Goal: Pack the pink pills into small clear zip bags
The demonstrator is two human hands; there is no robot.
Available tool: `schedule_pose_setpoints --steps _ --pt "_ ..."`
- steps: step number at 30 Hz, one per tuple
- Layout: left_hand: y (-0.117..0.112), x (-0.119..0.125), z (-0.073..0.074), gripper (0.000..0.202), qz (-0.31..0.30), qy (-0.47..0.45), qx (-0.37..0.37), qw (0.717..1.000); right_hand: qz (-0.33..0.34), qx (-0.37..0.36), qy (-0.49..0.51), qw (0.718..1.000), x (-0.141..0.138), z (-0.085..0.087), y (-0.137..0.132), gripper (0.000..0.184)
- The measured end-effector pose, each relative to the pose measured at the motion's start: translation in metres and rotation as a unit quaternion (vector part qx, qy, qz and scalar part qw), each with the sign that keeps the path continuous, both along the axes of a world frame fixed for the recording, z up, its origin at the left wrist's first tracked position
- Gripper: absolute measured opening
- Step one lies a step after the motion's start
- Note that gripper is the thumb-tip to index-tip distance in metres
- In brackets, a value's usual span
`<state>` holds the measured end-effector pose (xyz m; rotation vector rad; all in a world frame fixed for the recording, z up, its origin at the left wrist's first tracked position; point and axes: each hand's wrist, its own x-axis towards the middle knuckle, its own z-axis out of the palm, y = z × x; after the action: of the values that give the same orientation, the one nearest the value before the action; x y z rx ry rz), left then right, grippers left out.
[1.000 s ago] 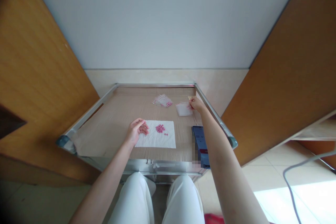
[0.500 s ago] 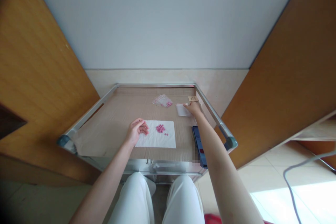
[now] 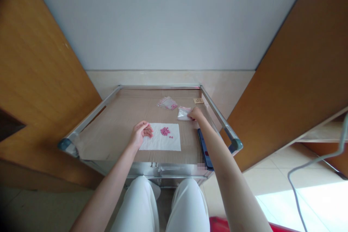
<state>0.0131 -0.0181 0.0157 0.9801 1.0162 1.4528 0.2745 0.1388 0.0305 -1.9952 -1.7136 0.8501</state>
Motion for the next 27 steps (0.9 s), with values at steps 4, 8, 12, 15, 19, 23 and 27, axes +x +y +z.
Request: schedule_pose_setpoints --steps 4,8,12,15,19,23,27 --pt "-0.001 0.000 0.001 0.027 0.004 0.004 -0.009 1.000 -0.004 -0.005 0.008 1.000 0.002 0.001 -0.003 0.012" --pt "-0.001 0.000 0.002 0.027 0.001 0.002 -0.007 1.000 0.012 -0.015 0.005 1.000 0.006 0.005 -0.006 0.013" --pt "-0.001 0.000 0.000 0.026 0.010 -0.001 0.001 1.000 0.025 -0.013 -0.020 0.999 0.011 0.011 -0.007 0.010" --pt "0.001 -0.001 -0.002 0.024 0.022 0.000 0.010 1.000 -0.017 0.068 -0.109 0.992 0.010 0.018 -0.005 0.018" --pt "0.002 -0.002 -0.004 0.022 0.043 0.009 0.011 0.999 0.022 0.184 -0.209 0.960 -0.010 0.026 -0.002 0.031" --pt "0.003 -0.002 -0.003 0.022 0.054 0.026 0.006 0.998 0.151 0.218 -0.231 0.936 -0.049 0.024 -0.003 0.029" --pt "0.002 -0.003 -0.002 0.022 0.049 0.032 0.002 0.998 0.192 0.193 -0.274 0.922 -0.086 0.016 -0.007 0.034"
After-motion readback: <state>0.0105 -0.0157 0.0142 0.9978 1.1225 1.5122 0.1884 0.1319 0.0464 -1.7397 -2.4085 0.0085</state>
